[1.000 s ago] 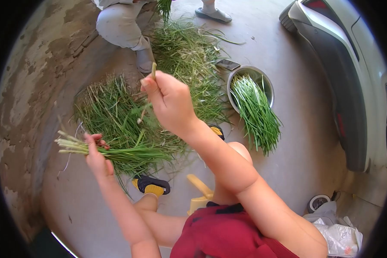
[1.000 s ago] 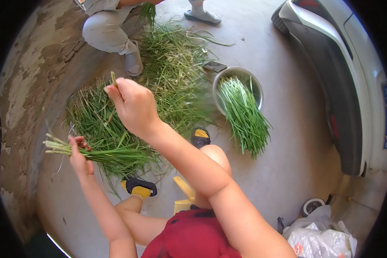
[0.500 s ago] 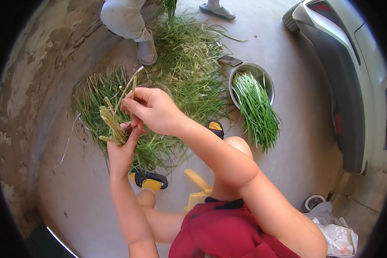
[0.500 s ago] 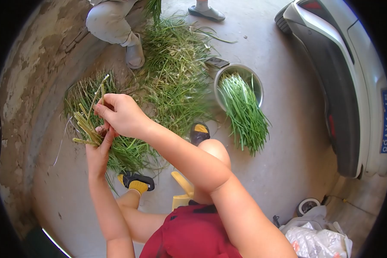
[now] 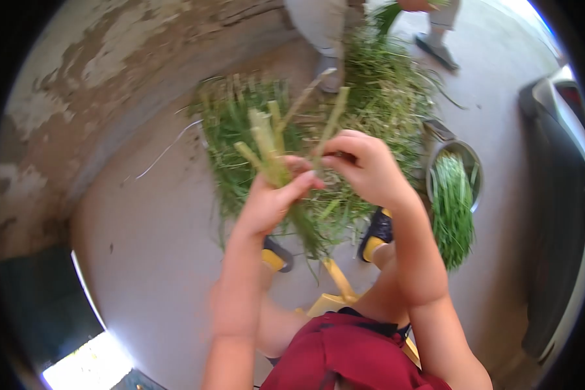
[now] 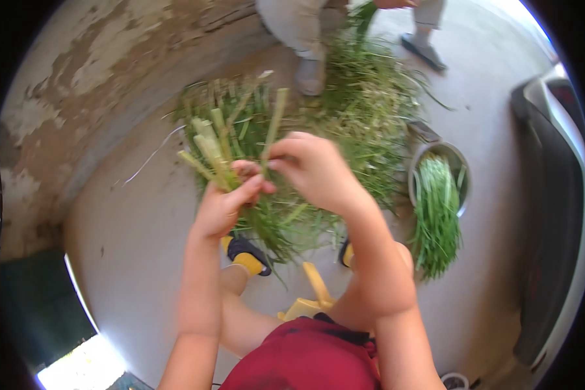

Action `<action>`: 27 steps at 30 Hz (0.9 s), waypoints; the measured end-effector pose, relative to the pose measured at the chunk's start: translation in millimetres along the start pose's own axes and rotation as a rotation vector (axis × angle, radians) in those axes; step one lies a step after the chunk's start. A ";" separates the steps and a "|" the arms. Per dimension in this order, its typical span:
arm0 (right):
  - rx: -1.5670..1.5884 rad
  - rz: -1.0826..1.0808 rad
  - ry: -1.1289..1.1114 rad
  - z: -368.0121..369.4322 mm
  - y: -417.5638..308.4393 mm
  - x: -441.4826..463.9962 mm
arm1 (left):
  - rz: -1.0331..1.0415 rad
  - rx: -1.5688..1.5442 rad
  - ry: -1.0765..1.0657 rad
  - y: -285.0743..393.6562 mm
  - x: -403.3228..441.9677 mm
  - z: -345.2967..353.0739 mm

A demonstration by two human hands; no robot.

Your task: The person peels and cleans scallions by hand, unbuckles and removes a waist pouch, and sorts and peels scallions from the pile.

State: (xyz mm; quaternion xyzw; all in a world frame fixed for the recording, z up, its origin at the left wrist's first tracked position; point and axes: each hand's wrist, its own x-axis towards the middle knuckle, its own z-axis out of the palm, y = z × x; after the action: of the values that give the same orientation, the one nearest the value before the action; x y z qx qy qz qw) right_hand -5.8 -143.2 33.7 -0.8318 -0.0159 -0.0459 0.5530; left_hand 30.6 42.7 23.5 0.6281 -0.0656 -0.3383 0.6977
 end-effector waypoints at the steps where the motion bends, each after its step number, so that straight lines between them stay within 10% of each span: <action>1: -0.044 -0.056 0.016 2.7 1.0 1.0 | -0.022 -0.008 0.008 3.5 -0.6 -0.7; 16: 0.127 0.190 0.765 -41.8 36.2 9.6 | -0.064 -0.053 -0.022 4.3 -2.3 -12.0; 19: -0.274 0.199 0.501 -45.6 44.1 7.1 | -0.059 -0.073 -0.005 -4.2 2.1 -11.1; 27: 0.584 0.262 -0.077 7.4 -7.2 2.6 | -0.119 -0.065 -0.130 -0.7 2.8 -2.2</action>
State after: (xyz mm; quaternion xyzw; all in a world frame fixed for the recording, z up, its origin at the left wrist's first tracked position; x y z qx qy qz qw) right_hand -3.3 -133.6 37.7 -0.6341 0.0581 0.0636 0.7684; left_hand 33.6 43.0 21.4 0.5846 -0.0625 -0.4211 0.6906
